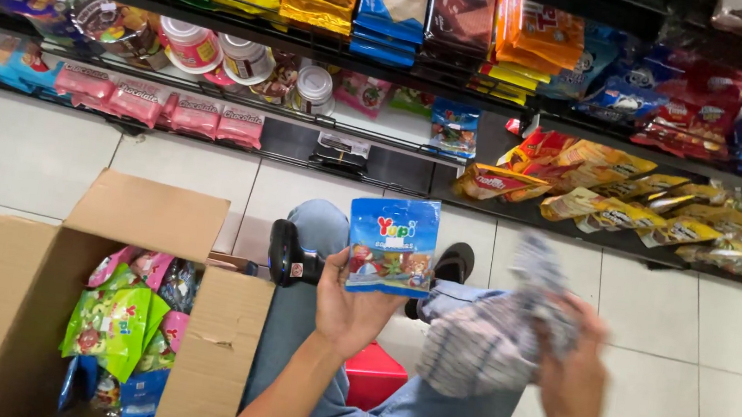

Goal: Scan and wipe snack packages before placing them on a grocery store shelf.

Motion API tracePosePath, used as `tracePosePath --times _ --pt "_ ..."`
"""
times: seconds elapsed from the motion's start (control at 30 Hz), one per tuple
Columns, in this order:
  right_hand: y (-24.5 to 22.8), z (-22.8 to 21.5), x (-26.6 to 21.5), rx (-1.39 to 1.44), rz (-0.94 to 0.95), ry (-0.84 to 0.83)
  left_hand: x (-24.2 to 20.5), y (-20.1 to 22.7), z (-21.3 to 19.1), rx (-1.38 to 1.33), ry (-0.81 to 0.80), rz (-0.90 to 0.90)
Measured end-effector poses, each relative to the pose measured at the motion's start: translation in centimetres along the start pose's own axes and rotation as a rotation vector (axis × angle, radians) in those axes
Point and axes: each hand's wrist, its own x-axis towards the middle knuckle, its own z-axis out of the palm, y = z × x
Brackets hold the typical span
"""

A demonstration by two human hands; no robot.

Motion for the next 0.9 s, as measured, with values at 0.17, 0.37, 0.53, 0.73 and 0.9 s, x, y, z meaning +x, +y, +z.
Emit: tracePosePath --times 0.17,0.37,0.53,0.73,0.9 --pt "3.6 -3.4 -1.1 -0.170 -0.090 0.100 -0.6 0.9 -0.4 -0.085 -0.072 -0.026" --pt "10.7 2.6 -1.0 -0.547 -0.109 -0.320 -2.0 1.9 2.6 -0.431 -0.276 -0.058" --pt "6.5 1.8 0.4 -0.427 -0.024 -0.322 -3.5 4.0 4.6 -0.365 -0.314 -0.081" --pt "-4.6 4.4 0.2 -0.048 -0.294 -0.205 -4.7 7.1 3.2 -0.054 -0.362 0.081" --pt "-10.3 14.8 -1.8 0.027 -0.760 -0.580 -5.2 8.5 1.3 -0.087 -0.308 0.176"
